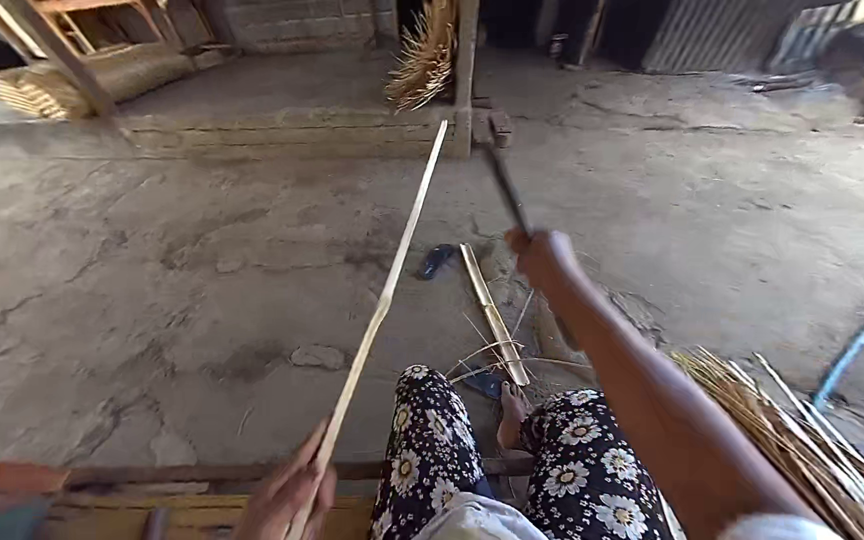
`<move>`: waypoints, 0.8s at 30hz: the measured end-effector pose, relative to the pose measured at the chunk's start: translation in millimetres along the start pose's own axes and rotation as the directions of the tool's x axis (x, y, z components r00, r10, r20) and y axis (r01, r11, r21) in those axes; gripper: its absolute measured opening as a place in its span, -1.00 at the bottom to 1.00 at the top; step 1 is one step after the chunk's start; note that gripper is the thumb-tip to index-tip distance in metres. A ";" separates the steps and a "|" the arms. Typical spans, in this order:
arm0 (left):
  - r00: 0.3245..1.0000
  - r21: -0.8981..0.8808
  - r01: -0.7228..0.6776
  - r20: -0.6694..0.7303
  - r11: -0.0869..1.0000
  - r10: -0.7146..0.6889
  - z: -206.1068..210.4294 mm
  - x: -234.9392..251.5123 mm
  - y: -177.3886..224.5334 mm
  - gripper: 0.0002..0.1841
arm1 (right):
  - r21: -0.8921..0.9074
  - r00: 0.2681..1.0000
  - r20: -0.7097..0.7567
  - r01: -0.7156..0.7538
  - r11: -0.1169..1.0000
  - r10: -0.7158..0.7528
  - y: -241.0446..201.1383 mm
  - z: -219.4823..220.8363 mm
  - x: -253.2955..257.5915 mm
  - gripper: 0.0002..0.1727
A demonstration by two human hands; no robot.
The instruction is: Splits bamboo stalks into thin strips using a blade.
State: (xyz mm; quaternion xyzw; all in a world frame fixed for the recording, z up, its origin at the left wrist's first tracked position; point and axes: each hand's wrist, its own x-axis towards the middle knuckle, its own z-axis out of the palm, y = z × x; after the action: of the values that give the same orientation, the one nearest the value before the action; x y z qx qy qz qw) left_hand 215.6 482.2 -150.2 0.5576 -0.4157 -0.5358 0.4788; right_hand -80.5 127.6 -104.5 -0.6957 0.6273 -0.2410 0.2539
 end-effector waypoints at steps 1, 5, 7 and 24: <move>0.998 0.021 -0.025 -0.055 0.999 0.026 8.4 25.1 -2.0 -0.38 | 0.009 0.993 0.075 0.093 0.996 -0.094 -15.0 26.2 -31.8 -0.53; 0.984 0.034 -0.053 -0.169 0.998 0.058 48.8 84.3 -9.0 -0.35 | -0.047 0.894 0.341 0.325 0.945 -0.291 -31.8 97.8 -129.5 -0.59; 0.981 -0.024 -0.029 -0.192 0.999 0.024 63.0 97.5 -16.1 -0.45 | -0.067 0.862 0.352 0.411 0.909 -0.364 -27.2 119.1 -156.6 -0.60; 0.998 -0.367 0.009 -0.049 0.930 -0.029 95.0 65.3 -7.9 -0.37 | -0.303 0.976 0.171 0.184 0.935 -0.137 -13.6 115.9 -91.4 -0.54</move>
State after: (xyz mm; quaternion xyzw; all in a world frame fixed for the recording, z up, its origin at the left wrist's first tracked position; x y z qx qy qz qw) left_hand 125.9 411.5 -167.9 0.4767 -0.2899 -0.5935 0.5801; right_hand -3.4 225.6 -184.6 -0.7922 0.5784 -0.1052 0.1638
